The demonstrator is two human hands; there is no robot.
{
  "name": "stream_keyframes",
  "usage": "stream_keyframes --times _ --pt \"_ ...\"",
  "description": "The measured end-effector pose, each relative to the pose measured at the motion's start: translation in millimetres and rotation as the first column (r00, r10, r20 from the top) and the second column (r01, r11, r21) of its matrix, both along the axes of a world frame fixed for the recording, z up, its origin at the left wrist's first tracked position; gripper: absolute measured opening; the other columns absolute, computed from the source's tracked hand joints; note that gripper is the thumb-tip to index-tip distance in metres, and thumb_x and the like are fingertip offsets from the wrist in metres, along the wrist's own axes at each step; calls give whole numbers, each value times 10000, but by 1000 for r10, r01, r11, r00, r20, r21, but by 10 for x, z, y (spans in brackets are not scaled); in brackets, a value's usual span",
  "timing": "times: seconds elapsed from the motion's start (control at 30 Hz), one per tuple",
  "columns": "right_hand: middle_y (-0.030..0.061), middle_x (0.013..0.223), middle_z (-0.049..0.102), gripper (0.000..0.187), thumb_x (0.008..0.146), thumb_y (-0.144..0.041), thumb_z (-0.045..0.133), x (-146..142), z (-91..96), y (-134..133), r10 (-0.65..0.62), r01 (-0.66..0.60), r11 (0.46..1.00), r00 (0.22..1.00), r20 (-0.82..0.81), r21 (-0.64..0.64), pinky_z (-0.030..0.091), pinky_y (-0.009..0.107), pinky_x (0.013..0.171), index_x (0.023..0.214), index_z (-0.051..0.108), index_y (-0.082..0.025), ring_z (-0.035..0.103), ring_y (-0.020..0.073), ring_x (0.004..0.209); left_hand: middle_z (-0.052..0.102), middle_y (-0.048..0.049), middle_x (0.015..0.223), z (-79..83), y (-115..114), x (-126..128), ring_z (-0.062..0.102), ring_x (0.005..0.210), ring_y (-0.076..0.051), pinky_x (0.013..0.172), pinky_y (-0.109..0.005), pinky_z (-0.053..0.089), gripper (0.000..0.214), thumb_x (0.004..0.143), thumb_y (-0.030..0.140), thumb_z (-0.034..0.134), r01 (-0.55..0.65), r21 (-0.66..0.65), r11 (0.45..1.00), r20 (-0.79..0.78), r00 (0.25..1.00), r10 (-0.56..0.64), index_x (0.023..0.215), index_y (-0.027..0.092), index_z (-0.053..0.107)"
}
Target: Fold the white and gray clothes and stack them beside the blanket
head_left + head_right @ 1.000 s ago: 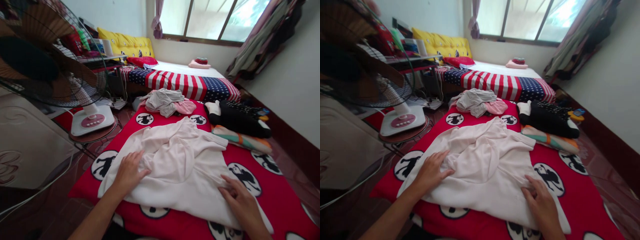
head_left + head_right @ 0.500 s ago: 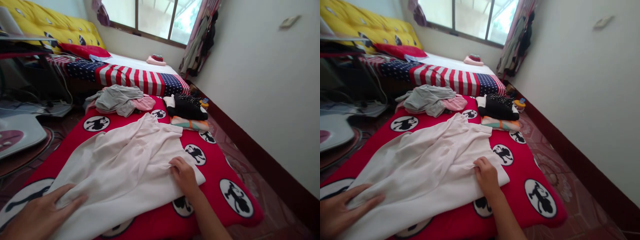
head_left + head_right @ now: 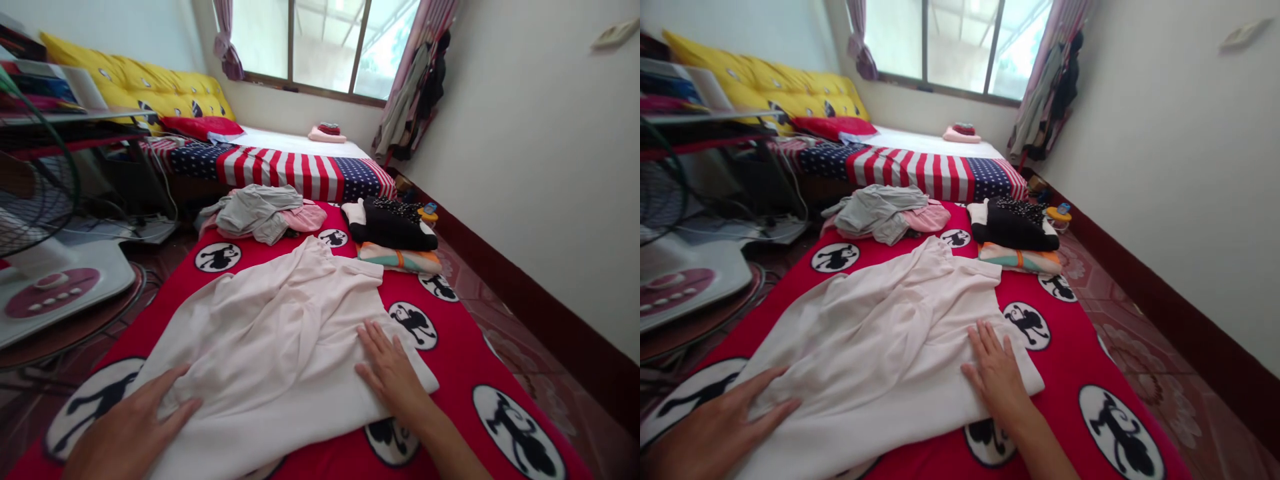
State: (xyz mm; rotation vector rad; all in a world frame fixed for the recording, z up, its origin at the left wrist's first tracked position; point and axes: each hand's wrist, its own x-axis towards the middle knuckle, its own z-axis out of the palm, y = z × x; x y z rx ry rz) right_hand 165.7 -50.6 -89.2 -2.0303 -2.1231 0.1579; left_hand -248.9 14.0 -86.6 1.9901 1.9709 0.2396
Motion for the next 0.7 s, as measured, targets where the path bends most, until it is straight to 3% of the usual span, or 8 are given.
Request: stream_keyframes --times 0.17,0.3,0.43,0.6,0.7 --pt "103 1493 369 561 933 -384 410 -189 59 302 60 -52 996 993 -105 71 292 524 1102 1462 322 -220 311 254 1394 653 -78 1168 308 55 238 618 1033 -280 937 -419 470 464 730 363 572 166 130 978 18 985 -170 1179 261 627" --pt "93 1462 424 492 915 -364 434 -257 -79 583 91 -79 988 992 -83 133 285 566 1083 1392 442 -243 344 280 1374 637 -71 1185 498 357 508 591 1082 -260 949 -394 469 422 775 376 592 291 272 917 140 931 -337 1180 260 622" --pt "102 1440 452 452 913 -390 436 -215 -222 705 71 -53 976 994 -78 211 303 573 1067 1321 523 -215 378 295 1353 645 -88 1178 600 963 866 567 1123 -265 994 -419 433 372 820 350 576 343 359 868 185 885 -426 1162 216 634" --pt "85 1367 540 361 903 -347 462 -184 -235 665 81 -30 954 984 -161 297 335 541 1067 1213 609 -235 461 282 1295 637 -154 1193 515 1884 1333 585 1110 -261 978 -370 424 415 808 186 571 288 242 926 235 909 -344 1216 119 603" --pt "67 1324 580 319 891 -317 477 -187 -220 653 73 3 948 971 -227 318 348 536 1068 1154 645 -253 490 274 1270 682 -181 1071 435 2290 1566 640 1002 -284 865 -334 476 486 748 274 686 283 177 942 241 916 -321 1181 66 613"
